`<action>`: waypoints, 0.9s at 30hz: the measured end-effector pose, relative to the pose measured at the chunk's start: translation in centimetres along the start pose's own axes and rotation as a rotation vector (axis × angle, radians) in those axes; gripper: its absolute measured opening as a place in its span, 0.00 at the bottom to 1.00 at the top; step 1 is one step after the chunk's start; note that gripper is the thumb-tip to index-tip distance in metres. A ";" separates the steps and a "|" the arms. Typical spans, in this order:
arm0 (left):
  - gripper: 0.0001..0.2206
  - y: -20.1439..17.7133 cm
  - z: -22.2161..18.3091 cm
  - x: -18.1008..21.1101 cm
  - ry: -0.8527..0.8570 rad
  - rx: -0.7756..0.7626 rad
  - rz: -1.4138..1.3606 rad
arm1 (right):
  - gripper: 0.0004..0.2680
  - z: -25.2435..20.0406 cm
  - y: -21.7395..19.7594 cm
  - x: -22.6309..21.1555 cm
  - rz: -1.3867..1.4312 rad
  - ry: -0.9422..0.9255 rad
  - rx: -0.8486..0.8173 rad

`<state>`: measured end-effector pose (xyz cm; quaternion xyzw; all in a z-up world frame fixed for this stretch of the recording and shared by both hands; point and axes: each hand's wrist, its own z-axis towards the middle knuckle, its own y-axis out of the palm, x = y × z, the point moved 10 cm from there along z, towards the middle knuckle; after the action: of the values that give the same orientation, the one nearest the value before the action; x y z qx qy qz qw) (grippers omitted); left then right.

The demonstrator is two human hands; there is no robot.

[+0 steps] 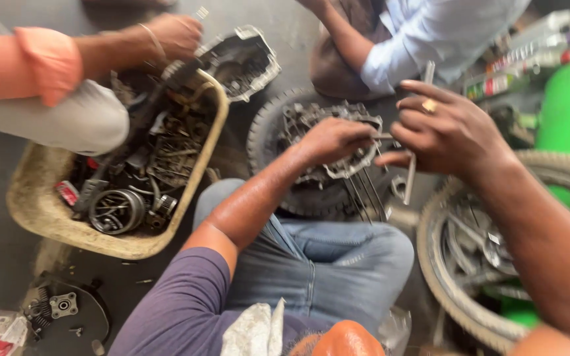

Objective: The recorder is working on a motorcycle engine block, disassembling and inspecting parts using various tools.

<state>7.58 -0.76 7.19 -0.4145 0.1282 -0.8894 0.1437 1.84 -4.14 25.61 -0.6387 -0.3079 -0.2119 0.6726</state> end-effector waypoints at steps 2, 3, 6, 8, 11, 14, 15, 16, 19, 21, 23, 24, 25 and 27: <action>0.09 1.2 -0.5 -0.9 -0.058 -0.043 0.018 | 0.19 -0.7 1.0 0.0 0.388 0.073 0.042; 0.09 0.8 -0.4 -0.2 -0.058 -0.074 -0.011 | 0.19 -0.6 1.8 0.1 0.402 0.105 0.018; 0.12 -1.0 -0.7 1.4 0.006 -0.018 -0.084 | 0.17 -0.5 2.6 0.6 0.438 0.200 0.155; 0.03 -0.7 -1.3 -0.6 -0.087 -0.013 -0.045 | 0.20 -1.0 4.1 1.0 0.322 0.314 0.148; 0.05 -2.5 -0.8 1.4 -0.093 0.017 0.105 | 0.21 -1.8 8.0 0.7 0.366 0.466 0.044; 0.06 -4.2 -1.2 2.6 0.013 0.165 0.128 | 0.22 -1.1 6.9 0.8 0.304 0.544 0.089; 0.06 -3.9 -1.7 2.1 0.012 0.159 0.124 | 0.22 -0.8 7.1 0.6 0.306 0.549 0.086; 0.06 -4.0 -2.2 1.7 0.001 0.187 0.218 | 0.19 -0.8 7.3 0.8 0.335 0.604 0.100; 0.10 -3.9 -3.4 1.6 -0.013 0.222 0.418 | 0.13 -0.9 8.2 0.6 0.241 0.651 0.134; 0.13 -3.5 -3.5 2.2 -0.009 0.241 0.524 | 0.11 -0.7 7.8 0.5 0.107 0.635 0.151; 0.15 -1.8 -3.7 3.9 0.130 0.166 0.424 | 0.20 -1.3 9.8 1.5 0.461 0.809 0.005; 0.15 -1.0 -3.7 4.2 0.137 0.168 0.416 | 0.20 -1.6 9.7 1.5 0.453 0.813 0.000; 0.15 0.3 -3.8 4.1 0.118 0.100 0.412 | 0.19 -1.6 8.1 1.4 0.397 0.767 0.146; 0.16 2.3 -4.3 3.5 0.104 0.032 0.406 | 0.22 -1.6 5.7 1.6 0.336 0.719 0.288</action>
<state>2.42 -3.71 6.16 -0.3312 0.2024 -0.8644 0.3197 7.10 -5.02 22.54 -0.4648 0.0282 -0.2634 0.8449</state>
